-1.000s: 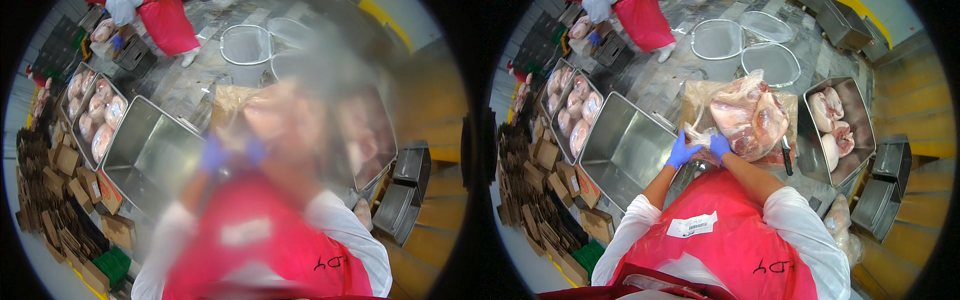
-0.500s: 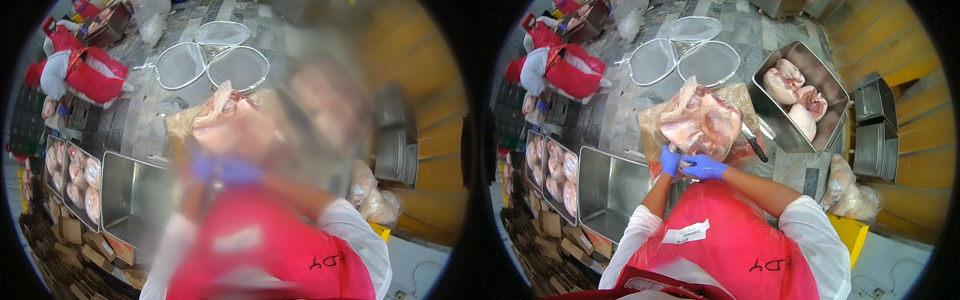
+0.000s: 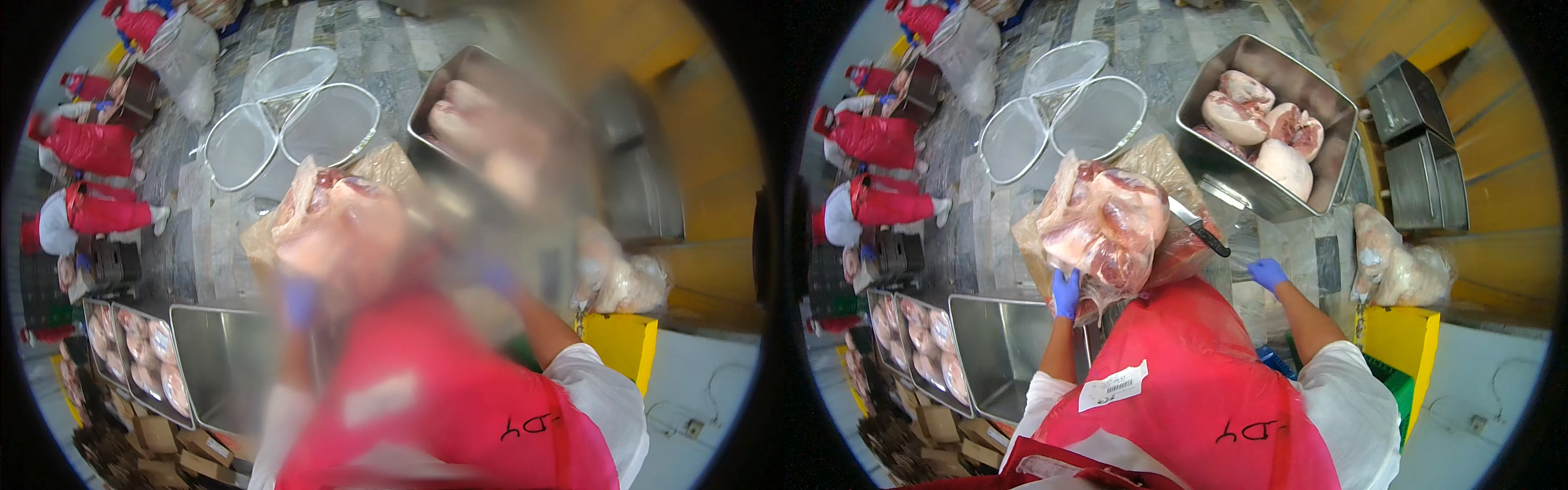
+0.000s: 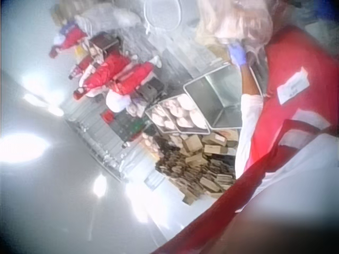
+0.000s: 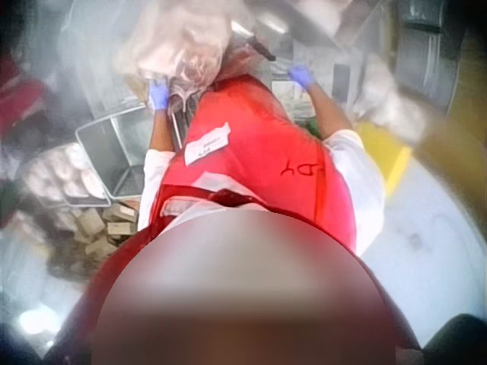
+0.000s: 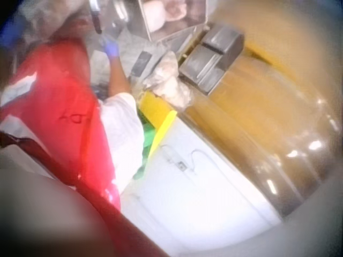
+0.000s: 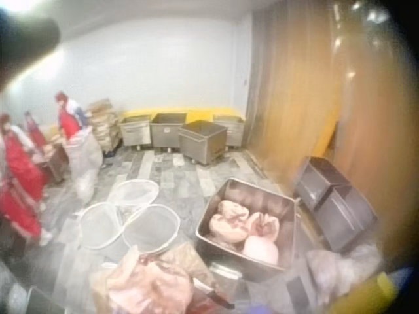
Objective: The person trims fat and connective tissue from a large piece of raw meat using a knife. The person repeatedly cuts and removes sections of fat, placing trimmed pieces into a nearby container.
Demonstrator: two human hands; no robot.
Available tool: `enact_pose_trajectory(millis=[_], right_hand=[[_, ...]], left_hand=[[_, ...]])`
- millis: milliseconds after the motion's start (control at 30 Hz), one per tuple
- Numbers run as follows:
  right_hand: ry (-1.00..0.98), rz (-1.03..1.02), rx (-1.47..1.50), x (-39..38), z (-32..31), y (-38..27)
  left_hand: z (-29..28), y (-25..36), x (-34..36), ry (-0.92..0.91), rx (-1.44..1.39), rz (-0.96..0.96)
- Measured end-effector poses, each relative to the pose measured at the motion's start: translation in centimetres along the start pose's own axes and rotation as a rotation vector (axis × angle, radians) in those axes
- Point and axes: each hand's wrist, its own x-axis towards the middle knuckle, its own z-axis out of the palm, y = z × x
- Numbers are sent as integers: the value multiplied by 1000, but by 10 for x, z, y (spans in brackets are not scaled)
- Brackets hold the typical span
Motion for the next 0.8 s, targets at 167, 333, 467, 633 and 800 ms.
enact_pose_trajectory(millis=[167, 333, 467, 633, 800], right_hand=[[153, 275, -455, -63, -25, 186], [166, 219, -590, -116, -4, 190], [-54, 132, -649, -154, 44, 205], [-53, 196, -597, -88, 23, 317], [153, 170, -591, 47, -102, 249]], left_hand=[[10, 25, 0, 18, 4, -94], [-28, -17, 12, 227, 246, -157], [-62, -11, -8, 278, 240, -192], [-56, 18, -85, 123, 306, -404], [-87, -36, -211, 5, 414, -646]])
